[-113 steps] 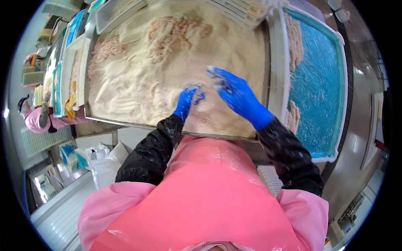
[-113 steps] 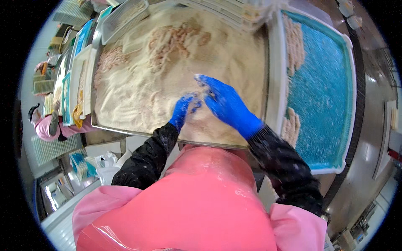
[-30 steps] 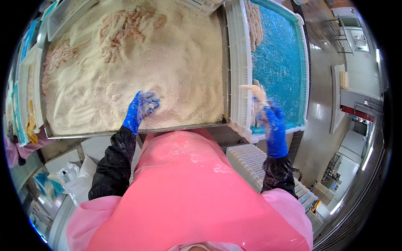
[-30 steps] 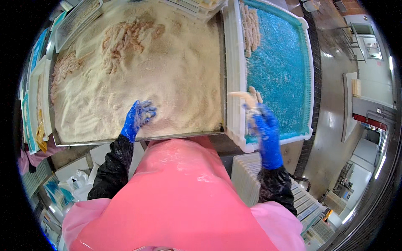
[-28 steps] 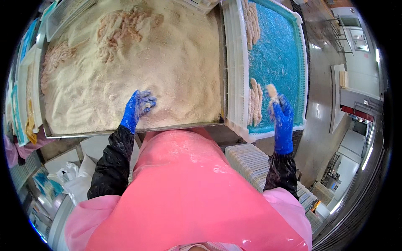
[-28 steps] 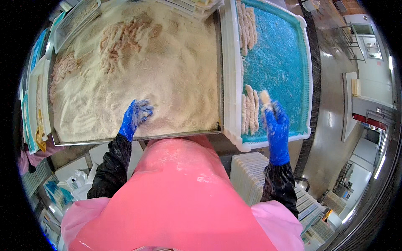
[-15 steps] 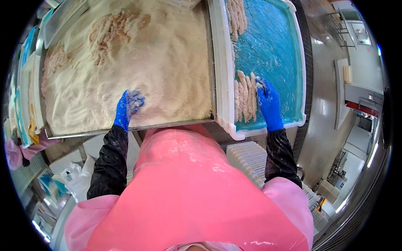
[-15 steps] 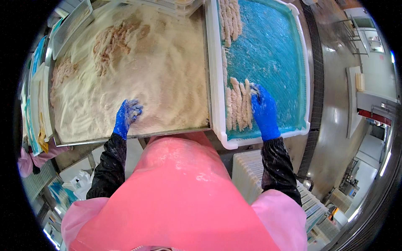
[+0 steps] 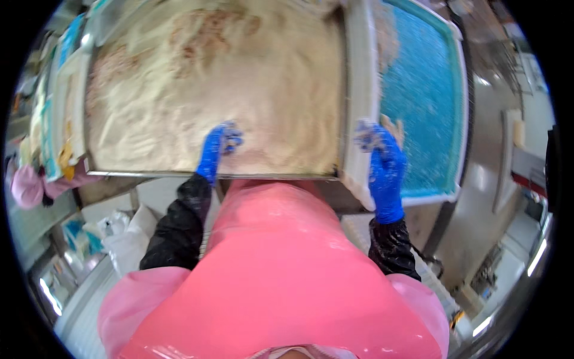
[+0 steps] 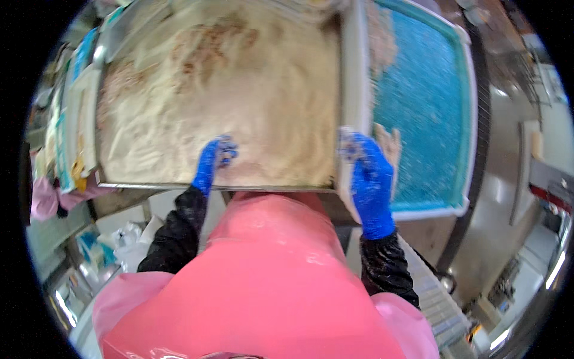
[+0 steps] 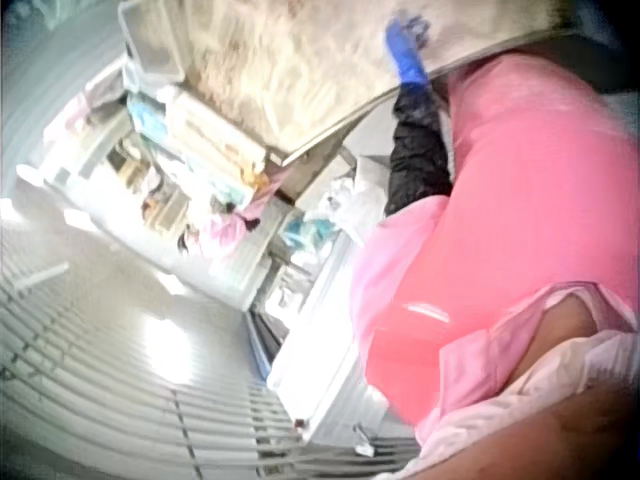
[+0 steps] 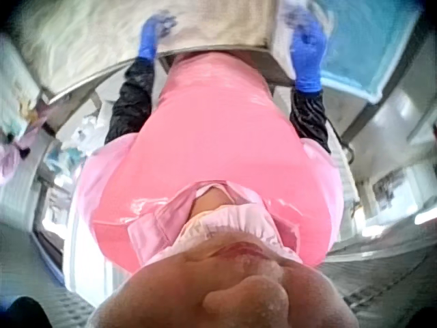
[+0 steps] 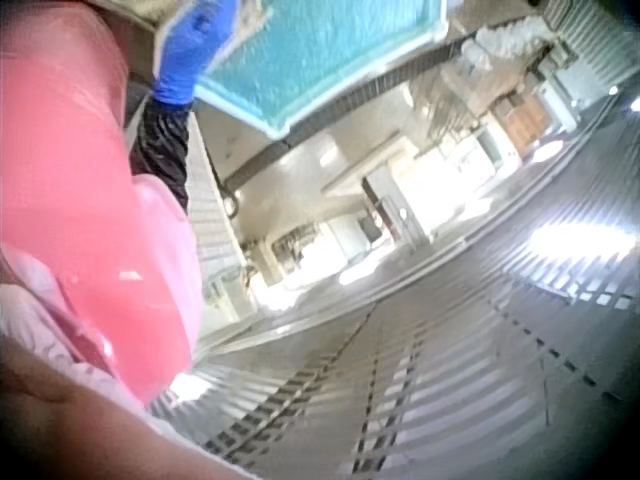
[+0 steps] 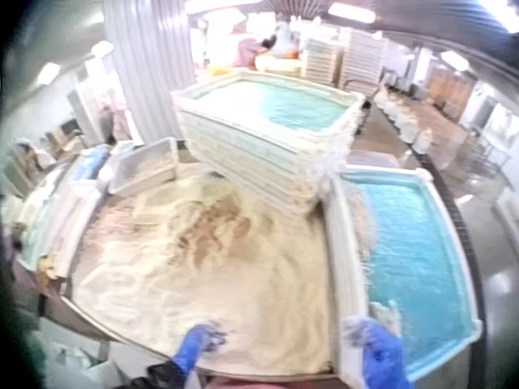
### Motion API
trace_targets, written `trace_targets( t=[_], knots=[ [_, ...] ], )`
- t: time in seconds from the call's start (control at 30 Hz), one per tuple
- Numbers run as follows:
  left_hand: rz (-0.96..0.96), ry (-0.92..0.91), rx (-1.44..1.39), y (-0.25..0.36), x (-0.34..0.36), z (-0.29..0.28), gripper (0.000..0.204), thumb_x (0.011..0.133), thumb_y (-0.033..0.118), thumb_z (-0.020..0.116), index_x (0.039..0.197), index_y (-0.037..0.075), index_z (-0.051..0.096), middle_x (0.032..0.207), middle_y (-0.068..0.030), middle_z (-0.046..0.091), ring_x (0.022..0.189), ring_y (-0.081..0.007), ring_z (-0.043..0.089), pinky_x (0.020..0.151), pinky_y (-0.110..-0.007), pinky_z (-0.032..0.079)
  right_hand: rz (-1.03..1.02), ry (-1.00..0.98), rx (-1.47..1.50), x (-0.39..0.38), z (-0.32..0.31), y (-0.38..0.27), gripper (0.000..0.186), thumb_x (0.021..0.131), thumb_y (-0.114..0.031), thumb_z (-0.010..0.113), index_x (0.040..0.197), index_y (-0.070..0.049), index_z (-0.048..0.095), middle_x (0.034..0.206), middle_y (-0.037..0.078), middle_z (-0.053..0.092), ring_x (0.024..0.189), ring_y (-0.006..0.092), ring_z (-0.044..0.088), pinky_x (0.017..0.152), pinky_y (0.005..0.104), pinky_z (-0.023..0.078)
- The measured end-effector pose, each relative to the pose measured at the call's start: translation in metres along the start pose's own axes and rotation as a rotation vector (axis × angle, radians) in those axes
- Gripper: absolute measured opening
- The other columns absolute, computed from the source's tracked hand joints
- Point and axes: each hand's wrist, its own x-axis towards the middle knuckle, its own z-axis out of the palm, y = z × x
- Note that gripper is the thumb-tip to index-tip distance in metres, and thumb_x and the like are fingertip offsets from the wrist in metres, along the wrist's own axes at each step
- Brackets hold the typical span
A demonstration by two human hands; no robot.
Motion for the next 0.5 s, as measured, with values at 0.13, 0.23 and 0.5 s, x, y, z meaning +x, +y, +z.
trace_targets(
  t=[0.13, 0.23, 0.5],
  knots=[
    [0.084, -0.067, 0.007, 0.000, -0.002, -0.024, 0.035, 0.096, 0.032, 0.051, 0.118, 0.007, 0.059, 0.093, -0.0099, 0.068, 0.071, -0.0155, 0.064, 0.057, -0.024, 0.049, -0.143, -0.261, 0.072, 0.045, 0.150, 0.012, 0.044, 0.079, 0.010, 0.042, 0.115, -0.004, 0.063, 0.111, 0.020, 0.063, 0.101, 0.0329, 0.062, 0.091, 0.0354, 0.048],
    [0.174, 0.000, 0.142, 0.007, -0.010, -0.044, 0.031, 0.097, 0.022, 0.053, 0.121, 0.004, 0.059, 0.091, -0.0088, 0.067, 0.071, -0.0140, 0.063, 0.060, -0.025, 0.051, -0.357, -0.019, -0.466, 0.075, 0.231, 0.045, 0.034, 0.084, 0.000, 0.052, 0.116, -0.006, 0.063, 0.112, 0.019, 0.063, 0.105, 0.0342, 0.059, 0.093, 0.0362, 0.046],
    [0.277, 0.122, 0.139, 0.012, -0.024, -0.108, 0.029, 0.097, 0.014, 0.053, 0.123, 0.004, 0.059, 0.093, -0.0060, 0.067, 0.078, -0.0105, 0.062, 0.067, -0.025, 0.051, -0.319, -0.248, -0.014, 0.127, 0.348, 0.098, 0.021, 0.089, -0.010, 0.058, 0.107, -0.005, 0.067, 0.107, 0.016, 0.065, 0.098, 0.0300, 0.061, 0.088, 0.0369, 0.048]
  ],
)
